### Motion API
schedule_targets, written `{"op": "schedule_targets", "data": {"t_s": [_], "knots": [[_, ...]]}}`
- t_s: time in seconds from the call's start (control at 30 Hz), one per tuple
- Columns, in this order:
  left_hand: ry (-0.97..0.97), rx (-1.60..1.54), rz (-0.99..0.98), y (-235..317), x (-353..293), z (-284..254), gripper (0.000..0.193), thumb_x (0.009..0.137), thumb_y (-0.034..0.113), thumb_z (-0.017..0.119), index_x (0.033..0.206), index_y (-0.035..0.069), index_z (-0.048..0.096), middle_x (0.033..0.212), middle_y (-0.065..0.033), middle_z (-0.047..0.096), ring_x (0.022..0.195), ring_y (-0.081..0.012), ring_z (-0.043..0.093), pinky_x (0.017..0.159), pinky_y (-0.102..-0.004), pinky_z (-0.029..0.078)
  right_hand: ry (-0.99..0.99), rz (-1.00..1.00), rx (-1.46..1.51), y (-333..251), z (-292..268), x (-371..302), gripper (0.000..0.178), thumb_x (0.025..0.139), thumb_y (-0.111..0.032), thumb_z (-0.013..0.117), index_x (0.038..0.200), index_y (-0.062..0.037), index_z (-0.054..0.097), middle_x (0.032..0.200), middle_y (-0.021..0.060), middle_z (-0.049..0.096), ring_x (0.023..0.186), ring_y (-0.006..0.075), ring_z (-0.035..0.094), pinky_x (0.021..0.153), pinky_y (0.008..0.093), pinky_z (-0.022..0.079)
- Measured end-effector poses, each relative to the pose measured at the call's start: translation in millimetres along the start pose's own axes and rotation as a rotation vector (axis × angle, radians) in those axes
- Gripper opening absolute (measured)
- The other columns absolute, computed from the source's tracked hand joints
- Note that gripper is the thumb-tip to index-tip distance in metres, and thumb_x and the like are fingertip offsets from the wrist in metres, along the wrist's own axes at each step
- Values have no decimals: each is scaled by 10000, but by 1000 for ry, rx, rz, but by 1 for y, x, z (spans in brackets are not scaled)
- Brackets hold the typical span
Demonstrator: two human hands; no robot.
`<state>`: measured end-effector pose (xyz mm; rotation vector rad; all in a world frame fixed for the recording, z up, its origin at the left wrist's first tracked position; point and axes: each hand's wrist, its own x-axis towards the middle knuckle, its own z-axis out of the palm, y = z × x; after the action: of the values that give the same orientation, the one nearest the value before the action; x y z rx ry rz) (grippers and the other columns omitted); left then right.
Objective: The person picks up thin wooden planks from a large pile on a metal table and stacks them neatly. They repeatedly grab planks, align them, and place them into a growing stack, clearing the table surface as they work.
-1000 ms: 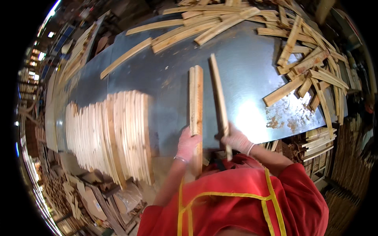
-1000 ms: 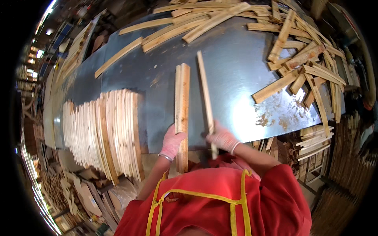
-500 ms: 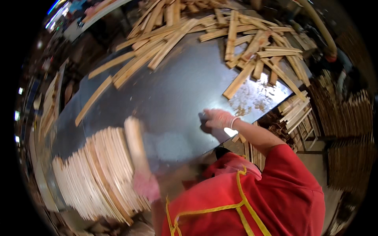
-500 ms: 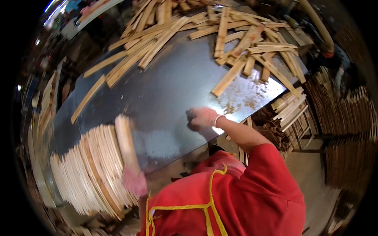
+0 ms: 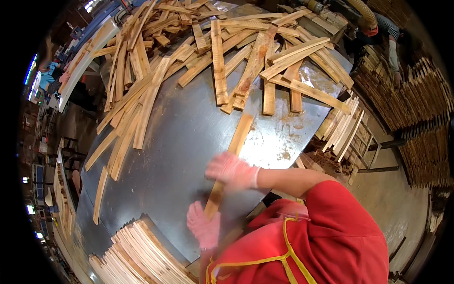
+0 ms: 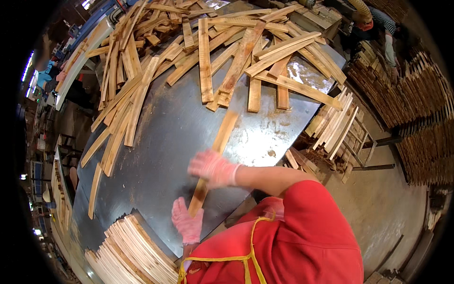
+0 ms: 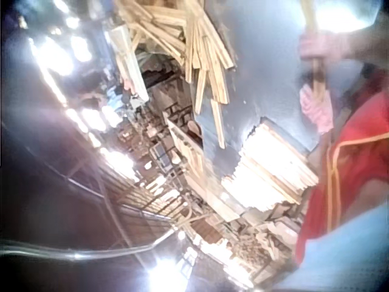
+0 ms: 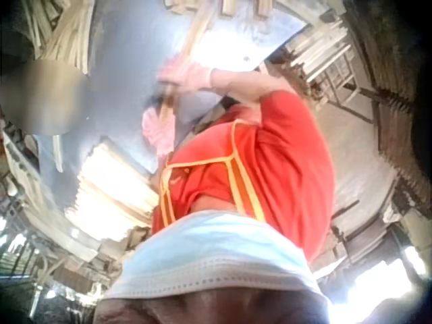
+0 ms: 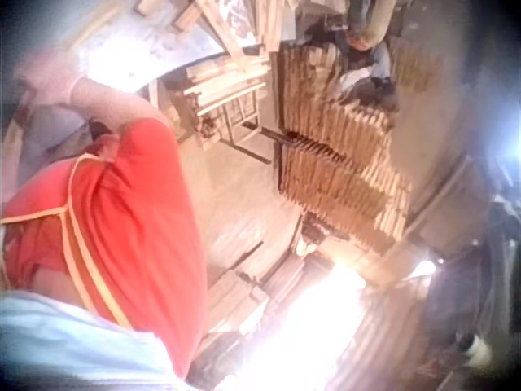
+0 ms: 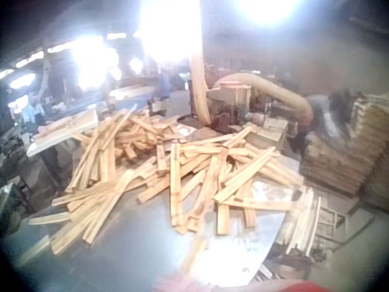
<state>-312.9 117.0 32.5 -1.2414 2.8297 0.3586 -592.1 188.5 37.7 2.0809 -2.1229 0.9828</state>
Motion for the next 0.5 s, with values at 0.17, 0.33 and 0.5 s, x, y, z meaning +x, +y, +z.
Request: {"op": "schedule_targets", "data": {"t_s": [0.17,0.33,0.5], "knots": [[-264,183,-39,40,37,19,941,805,487,832,1584,112,458,1496,-141,535,1306,-378,549,1108,-507,441,292,701,-594,232,-159,-93,705,773,-375,810,1356,-23,627,1331,232,643,1242,376,613,1080,489,509],[-385,96,-55,35,55,18,871,821,459,837,1544,97,513,1407,-144,604,1237,-378,619,1058,-477,494,-304,1284,-274,289,-223,-135,668,778,-418,825,1330,-80,660,1219,181,718,1107,302,689,960,440,568],[-386,-879,-259,14,44,30,667,896,247,773,1495,33,571,1286,-123,687,1154,-230,667,997,-355,532,-522,980,19,161,-175,-50,707,857,-659,677,1217,-51,718,1139,237,742,1100,377,712,955,445,549]]}}
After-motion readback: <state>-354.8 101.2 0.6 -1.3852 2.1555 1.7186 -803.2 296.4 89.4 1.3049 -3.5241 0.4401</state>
